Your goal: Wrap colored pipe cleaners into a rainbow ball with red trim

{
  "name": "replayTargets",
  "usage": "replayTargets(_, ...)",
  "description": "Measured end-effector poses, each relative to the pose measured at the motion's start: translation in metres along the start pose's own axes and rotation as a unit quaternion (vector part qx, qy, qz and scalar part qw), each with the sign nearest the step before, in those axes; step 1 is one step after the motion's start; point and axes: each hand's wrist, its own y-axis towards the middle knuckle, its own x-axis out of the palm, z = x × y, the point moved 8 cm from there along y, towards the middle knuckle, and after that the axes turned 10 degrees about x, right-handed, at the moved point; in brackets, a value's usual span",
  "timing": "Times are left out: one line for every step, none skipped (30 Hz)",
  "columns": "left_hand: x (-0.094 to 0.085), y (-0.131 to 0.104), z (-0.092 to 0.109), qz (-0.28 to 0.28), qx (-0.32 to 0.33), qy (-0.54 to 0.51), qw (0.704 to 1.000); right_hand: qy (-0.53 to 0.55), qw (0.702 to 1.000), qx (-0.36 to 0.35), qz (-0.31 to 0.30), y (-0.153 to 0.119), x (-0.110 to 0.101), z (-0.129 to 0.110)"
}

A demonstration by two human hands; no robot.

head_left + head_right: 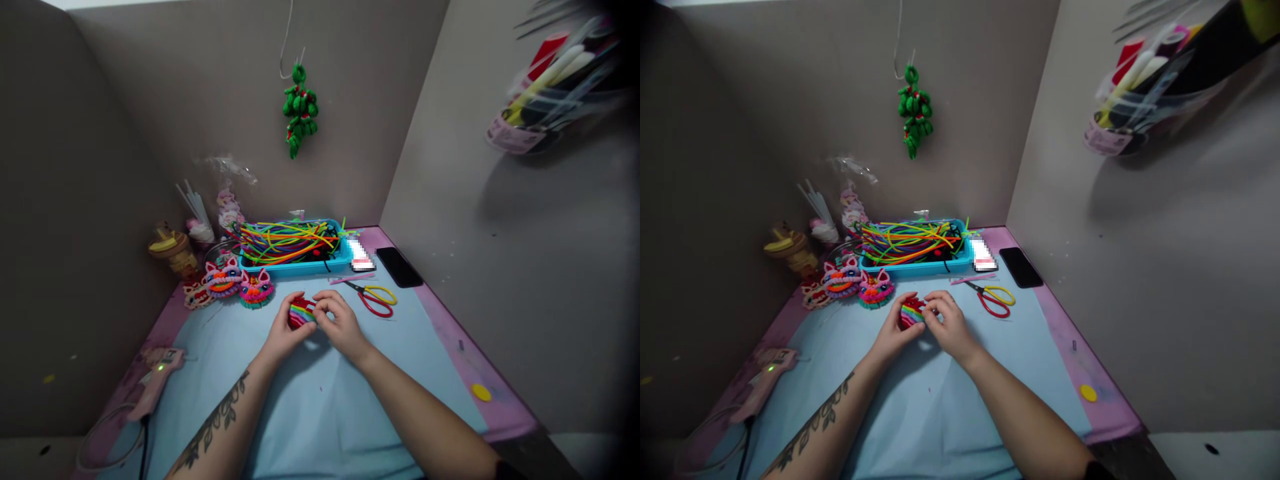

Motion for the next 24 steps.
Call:
replayTargets(0.000, 0.000, -0.002, -0.004, -0.006, -0.008, 1.000, -0.003, 1.000, -0.003, -0.006, 0.001, 0.001, 0.000)
replayTargets(-0.001, 0.001, -0.002, -0.003, -0.007, -0.014, 1.000, -0.008, 1.000, -0.005, -0.012, 0.001, 0.002, 0.000)
replayTargets(-0.003, 0.002, -0.003, 0.001, -0.005, -0.017, 1.000, -0.016, 1.000, -0.006, -0.017, 0.002, 0.003, 0.000)
replayTargets(-0.005, 0.003, -0.003, 0.005, -0.003, -0.017, 1.000, -0.025, 0.999, -0.008, -0.023, 0.002, 0.003, 0.000)
replayTargets(-0.006, 0.004, -0.003, 0.006, -0.002, -0.015, 1.000, -0.035, 0.999, -0.010, -0.028, 0.002, 0.004, 0.001)
replayTargets(-0.007, 0.004, -0.004, 0.003, -0.006, -0.011, 1.000, -0.047, 0.998, -0.014, -0.033, 0.003, 0.005, 0.001)
replayTargets(-0.007, 0.005, -0.005, -0.004, -0.014, -0.006, 1.000, -0.059, 0.997, -0.019, -0.038, 0.003, 0.005, 0.002)
replayTargets(-0.007, 0.005, -0.006, -0.013, -0.027, -0.001, 1.000, -0.071, 0.996, -0.025, -0.044, 0.003, 0.006, 0.003)
replayTargets(-0.007, 0.006, -0.008, -0.023, -0.041, 0.004, 0.999, -0.082, 0.995, -0.033, -0.053, 0.003, 0.006, 0.004)
replayTargets(-0.006, 0.005, -0.010, -0.034, -0.056, 0.008, 0.998, -0.093, 0.993, -0.041, -0.063, 0.003, 0.007, 0.005)
replayTargets(-0.005, 0.005, -0.011, -0.047, -0.069, 0.011, 0.996, -0.104, 0.991, -0.050, -0.074, 0.002, 0.008, 0.006)
replayTargets(-0.004, 0.005, -0.012, -0.058, -0.080, 0.012, 0.995, -0.115, 0.988, -0.059, -0.086, 0.002, 0.010, 0.007)
replayTargets(-0.003, 0.004, -0.013, -0.069, -0.087, 0.013, 0.994, -0.125, 0.985, -0.066, -0.096, 0.002, 0.011, 0.008)
replayTargets(-0.002, 0.004, -0.013, -0.076, -0.092, 0.013, 0.993, -0.135, 0.983, -0.072, -0.105, 0.002, 0.011, 0.008)
replayTargets(-0.002, 0.004, -0.013, -0.078, -0.093, 0.014, 0.992, -0.144, 0.980, -0.078, -0.113, 0.002, 0.012, 0.008)
replayTargets(-0.002, 0.004, -0.012, -0.078, -0.094, 0.017, 0.992, -0.153, 0.978, -0.082, -0.120, 0.002, 0.012, 0.008)
replayTargets(-0.002, 0.004, -0.012, -0.077, -0.093, 0.020, 0.992, -0.160, 0.975, -0.087, -0.125, 0.002, 0.012, 0.008)
replayTargets(-0.002, 0.004, -0.012, -0.078, -0.092, 0.023, 0.992, -0.166, 0.973, -0.091, -0.130, 0.002, 0.013, 0.007)
replayTargets(-0.001, 0.004, -0.012, -0.081, -0.092, 0.027, 0.992, -0.171, 0.972, -0.093, -0.134, 0.002, 0.013, 0.007)
replayTargets(-0.001, 0.004, -0.012, -0.084, -0.091, 0.031, 0.992, -0.173, 0.971, -0.094, -0.136, 0.001, 0.014, 0.006)
replayTargets(0.000, 0.004, -0.012, -0.088, -0.091, 0.034, 0.991, -0.171, 0.971, -0.092, -0.137, 0.001, 0.014, 0.006)
replayTargets(0.000, 0.004, -0.012, -0.091, -0.090, 0.037, 0.991, -0.163, 0.973, -0.089, -0.138, 0.001, 0.014, 0.006)
replayTargets(-0.001, 0.004, -0.013, -0.093, -0.089, 0.036, 0.991, -0.148, 0.976, -0.081, -0.135, 0.002, 0.014, 0.007)
replayTargets(-0.001, 0.004, -0.013, -0.090, -0.086, 0.031, 0.992, -0.124, 0.982, -0.068, -0.128, 0.003, 0.012, 0.008)
